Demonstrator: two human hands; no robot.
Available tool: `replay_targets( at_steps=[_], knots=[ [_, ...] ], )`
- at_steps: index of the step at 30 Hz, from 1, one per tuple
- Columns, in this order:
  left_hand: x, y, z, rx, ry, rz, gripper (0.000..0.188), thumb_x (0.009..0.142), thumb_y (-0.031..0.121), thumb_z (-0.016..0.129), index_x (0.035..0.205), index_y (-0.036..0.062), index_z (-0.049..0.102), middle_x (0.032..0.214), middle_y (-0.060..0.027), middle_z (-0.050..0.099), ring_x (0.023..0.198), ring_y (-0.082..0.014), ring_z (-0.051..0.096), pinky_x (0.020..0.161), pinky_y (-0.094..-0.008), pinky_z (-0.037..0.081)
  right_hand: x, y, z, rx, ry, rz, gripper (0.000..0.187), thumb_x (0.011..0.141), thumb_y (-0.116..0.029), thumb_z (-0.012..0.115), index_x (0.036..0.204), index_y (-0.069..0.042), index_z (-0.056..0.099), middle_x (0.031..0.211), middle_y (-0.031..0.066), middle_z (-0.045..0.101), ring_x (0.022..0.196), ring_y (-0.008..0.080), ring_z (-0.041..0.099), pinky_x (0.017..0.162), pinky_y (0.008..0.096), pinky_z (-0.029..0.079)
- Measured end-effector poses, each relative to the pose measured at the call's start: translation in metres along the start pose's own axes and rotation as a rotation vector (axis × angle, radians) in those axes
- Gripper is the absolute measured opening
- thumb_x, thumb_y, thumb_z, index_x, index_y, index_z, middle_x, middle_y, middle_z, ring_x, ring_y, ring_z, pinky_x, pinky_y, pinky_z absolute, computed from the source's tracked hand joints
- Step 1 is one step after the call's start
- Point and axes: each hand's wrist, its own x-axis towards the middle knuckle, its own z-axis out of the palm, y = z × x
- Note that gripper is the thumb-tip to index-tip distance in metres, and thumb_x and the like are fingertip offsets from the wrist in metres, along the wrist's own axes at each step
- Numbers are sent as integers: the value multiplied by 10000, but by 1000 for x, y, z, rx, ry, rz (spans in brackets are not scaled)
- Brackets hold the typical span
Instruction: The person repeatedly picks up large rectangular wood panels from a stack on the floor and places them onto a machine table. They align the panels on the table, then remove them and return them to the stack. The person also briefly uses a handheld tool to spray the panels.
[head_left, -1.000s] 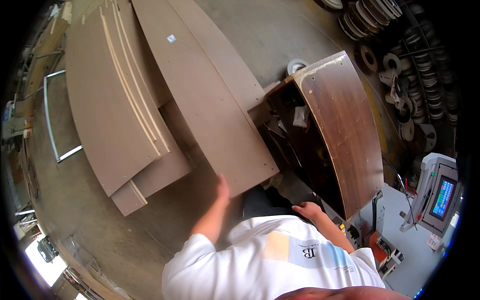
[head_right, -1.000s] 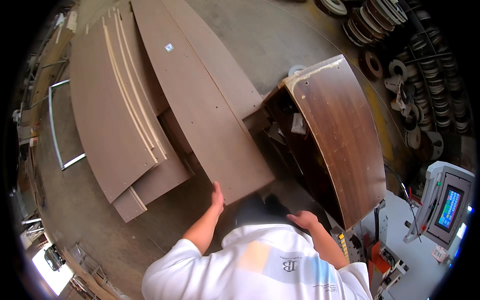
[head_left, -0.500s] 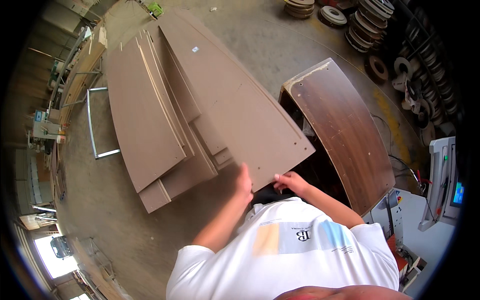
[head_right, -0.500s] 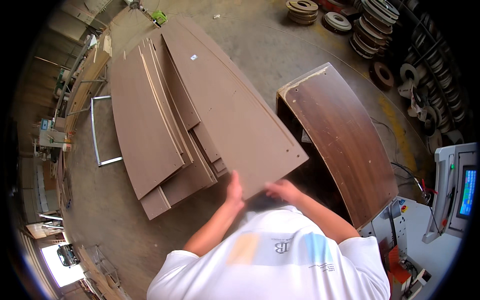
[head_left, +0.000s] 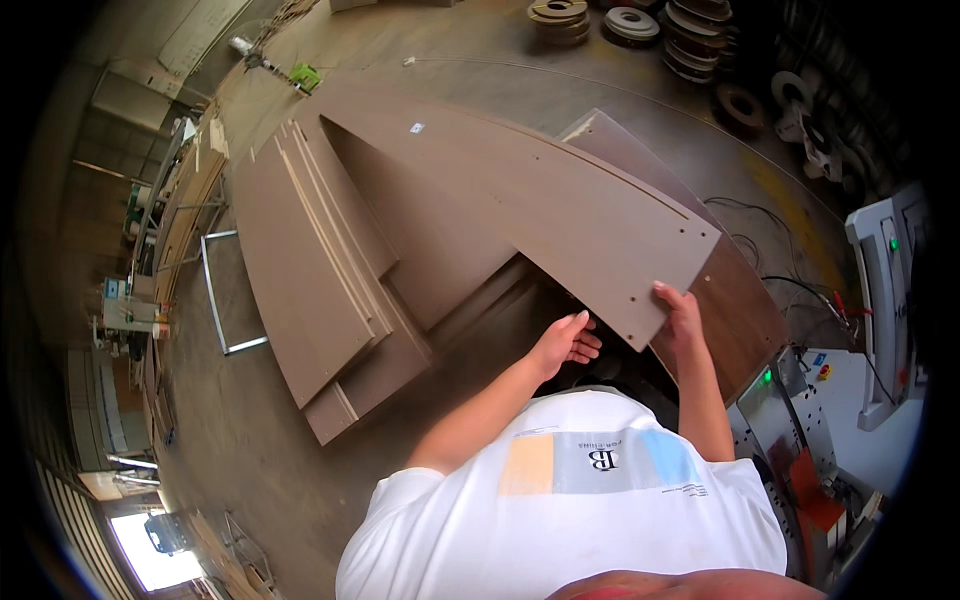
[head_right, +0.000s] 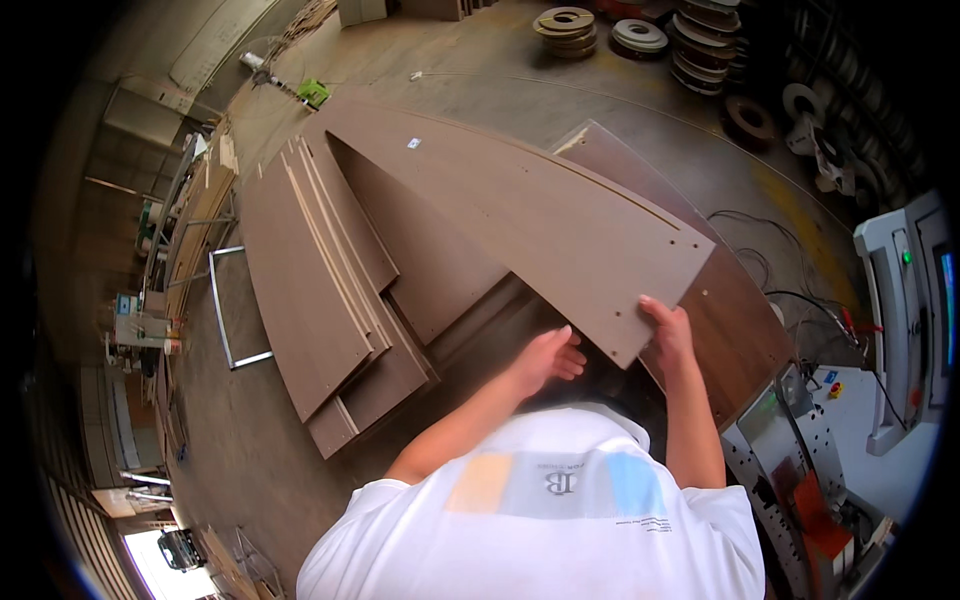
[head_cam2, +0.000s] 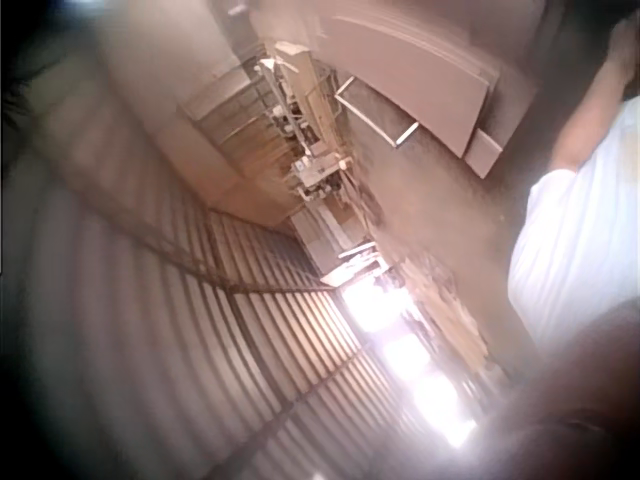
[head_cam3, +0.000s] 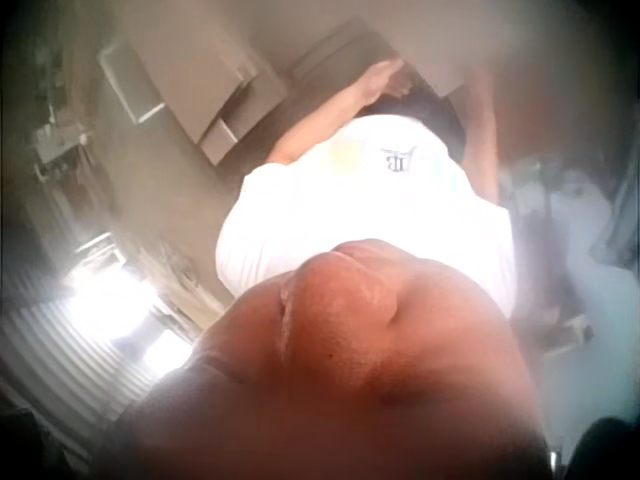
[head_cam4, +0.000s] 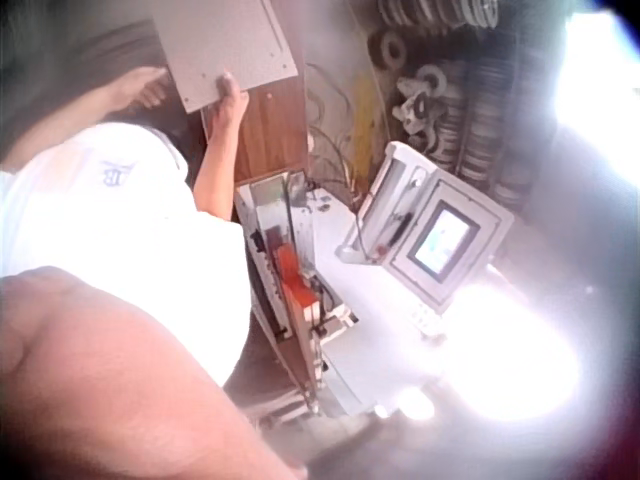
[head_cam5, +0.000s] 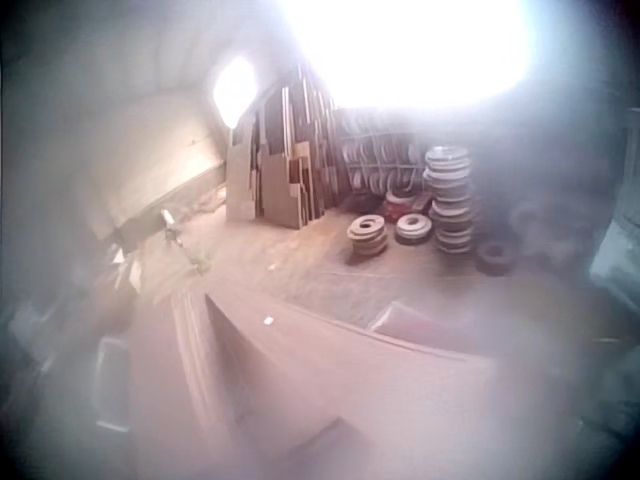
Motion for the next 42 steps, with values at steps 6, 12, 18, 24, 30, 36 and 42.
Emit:
replay_targets(
  at_steps=[6, 12, 18, 24, 30, 36, 42],
  knots=[
    [10, -37, -15, 20, 93, -76, 401, 1041, 417, 479, 1165, 47, 569, 999, -108, 681, 856, -187, 666, 754, -333, 537, -80, -47, -132, -1, 207, -176, 405, 833, -309, 700, 1077, 13, 682, 970, 67, 701, 829, 175, 684, 776, 317, 545],
    [25, -29, -54, 37, 207, -81, 364, 1031, 385, 496, 1154, 52, 578, 1015, -111, 687, 845, -193, 656, 754, -339, 530, -189, -81, -193, -29, 457, -289, 360, 915, -321, 662, 1069, 4, 678, 981, 71, 693, 884, 149, 656, 793, 292, 513],
    [96, 14, -123, -88, 224, 14, 472, 1023, 480, 480, 1197, 49, 567, 1045, -128, 685, 904, -238, 657, 797, -393, 528, -220, -85, -230, -673, 728, -240, 428, 1000, -353, 569, 1137, 51, 609, 1035, 114, 672, 946, 149, 613, 863, 308, 485],
    [151, 100, -203, -208, 177, 150, 631, 1006, 624, 401, 1335, 95, 506, 1218, -95, 623, 1099, -256, 583, 902, -426, 484, -190, -64, -205, -1117, 1291, 139, 691, 985, -646, 330, 1455, -148, 427, 1354, 215, 582, 1263, 438, 523, 1026, 491, 423],
    [178, 139, -203, -258, 314, 72, 414, 995, 507, 552, 1195, 148, 602, 1075, -23, 646, 940, -186, 604, 738, -338, 509, -188, -58, -185, -1128, 1424, 189, 615, 998, -638, 297, 1381, -192, 479, 1228, 213, 649, 1134, 457, 594, 921, 547, 475],
    [196, 133, -237, -183, 342, 14, 337, 1016, 433, 552, 1168, 143, 628, 1018, -10, 685, 810, -172, 626, 640, -312, 501, -187, -39, -170, -1081, 1453, 211, 568, 1013, -587, 309, 1287, -137, 520, 1088, 243, 683, 1021, 466, 638, 848, 557, 501],
    [192, 140, -236, -17, 354, -16, 359, 1021, 495, 499, 1145, 184, 628, 928, 16, 673, 664, -141, 570, 519, -247, 450, -191, 36, -182, -1014, 1478, 152, 491, 1002, -504, 428, 1235, -93, 562, 1008, 221, 695, 968, 445, 640, 858, 534, 495]
  ],
)
